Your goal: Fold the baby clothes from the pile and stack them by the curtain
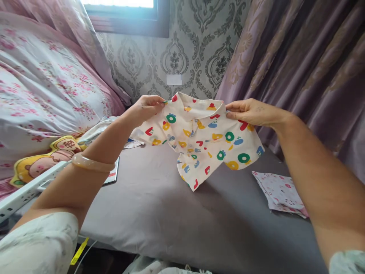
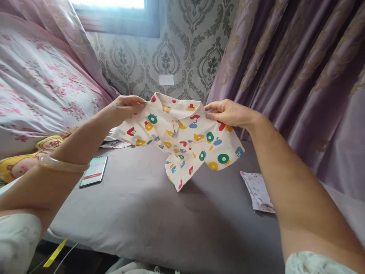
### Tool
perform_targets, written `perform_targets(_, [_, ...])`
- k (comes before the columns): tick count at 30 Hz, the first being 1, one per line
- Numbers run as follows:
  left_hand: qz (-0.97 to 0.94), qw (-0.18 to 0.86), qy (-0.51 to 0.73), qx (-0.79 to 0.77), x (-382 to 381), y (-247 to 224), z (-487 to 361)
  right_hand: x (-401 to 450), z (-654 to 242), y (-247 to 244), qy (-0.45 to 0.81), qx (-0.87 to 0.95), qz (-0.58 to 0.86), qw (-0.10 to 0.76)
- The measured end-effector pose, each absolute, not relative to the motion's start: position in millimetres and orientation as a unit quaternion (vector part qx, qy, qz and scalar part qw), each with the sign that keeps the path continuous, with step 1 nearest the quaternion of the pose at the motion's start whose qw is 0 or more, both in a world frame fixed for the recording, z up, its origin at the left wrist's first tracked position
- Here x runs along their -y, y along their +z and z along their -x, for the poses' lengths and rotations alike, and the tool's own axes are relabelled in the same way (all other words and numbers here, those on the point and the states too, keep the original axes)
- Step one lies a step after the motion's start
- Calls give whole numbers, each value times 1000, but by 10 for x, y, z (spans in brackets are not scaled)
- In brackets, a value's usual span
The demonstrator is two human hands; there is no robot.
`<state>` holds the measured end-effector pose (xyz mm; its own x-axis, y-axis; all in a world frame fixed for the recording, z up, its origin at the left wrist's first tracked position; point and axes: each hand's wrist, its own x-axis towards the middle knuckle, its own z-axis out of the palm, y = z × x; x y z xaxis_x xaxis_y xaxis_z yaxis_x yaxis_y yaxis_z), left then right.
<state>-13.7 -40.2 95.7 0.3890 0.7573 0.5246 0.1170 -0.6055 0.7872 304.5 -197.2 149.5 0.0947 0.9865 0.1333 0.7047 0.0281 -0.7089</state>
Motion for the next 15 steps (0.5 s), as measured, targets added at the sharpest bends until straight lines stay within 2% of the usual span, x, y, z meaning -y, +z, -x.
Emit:
perform_targets(3, [-783,323,444,-293,289,1088,70,1866,-3210,1552,162,632,699,293])
perform_targets(6, [-816,276,393,-321,179,1250,26,1789,-3344,1577,117,628,708,302])
perform_targets(10, [-848,126,419,-298,190,1528,-43,1747,-3382,1655,53,624,693,359])
perform_targets(13, [-801,5,527,-282,207,1597,-133,1708,-3331,1619,-110,626,649,418])
perform_targets(15, [-795,-1,530,-293,149,1530,-203,1663,-3294,1525,-223,639,626,387])
